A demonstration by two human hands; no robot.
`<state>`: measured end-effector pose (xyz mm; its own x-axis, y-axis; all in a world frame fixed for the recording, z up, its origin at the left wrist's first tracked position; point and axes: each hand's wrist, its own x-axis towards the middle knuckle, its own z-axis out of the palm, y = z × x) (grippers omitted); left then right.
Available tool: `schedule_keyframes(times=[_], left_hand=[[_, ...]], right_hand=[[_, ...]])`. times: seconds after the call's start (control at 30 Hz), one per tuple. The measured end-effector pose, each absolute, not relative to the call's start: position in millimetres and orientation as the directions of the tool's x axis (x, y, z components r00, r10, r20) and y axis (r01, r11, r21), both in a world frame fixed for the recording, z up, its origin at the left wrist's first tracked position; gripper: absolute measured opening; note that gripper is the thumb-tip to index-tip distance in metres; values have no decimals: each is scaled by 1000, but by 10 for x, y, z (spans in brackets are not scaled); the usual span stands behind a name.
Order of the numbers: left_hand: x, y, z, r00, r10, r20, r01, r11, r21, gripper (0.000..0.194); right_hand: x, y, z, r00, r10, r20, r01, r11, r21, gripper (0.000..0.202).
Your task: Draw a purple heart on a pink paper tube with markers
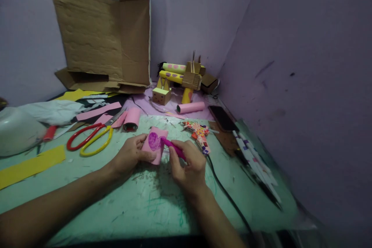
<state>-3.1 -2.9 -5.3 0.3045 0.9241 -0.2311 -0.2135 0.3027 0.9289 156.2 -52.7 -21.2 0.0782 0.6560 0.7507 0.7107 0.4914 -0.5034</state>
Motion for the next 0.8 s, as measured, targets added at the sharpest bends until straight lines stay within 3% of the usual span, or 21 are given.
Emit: schedule_keyframes(times=[0.8], left_hand=[[-40,-23,-101,311,928,-208,-188,274,943,36]], right_hand=[[1507,-543,-173,28,660,751,698,525,-487,11]])
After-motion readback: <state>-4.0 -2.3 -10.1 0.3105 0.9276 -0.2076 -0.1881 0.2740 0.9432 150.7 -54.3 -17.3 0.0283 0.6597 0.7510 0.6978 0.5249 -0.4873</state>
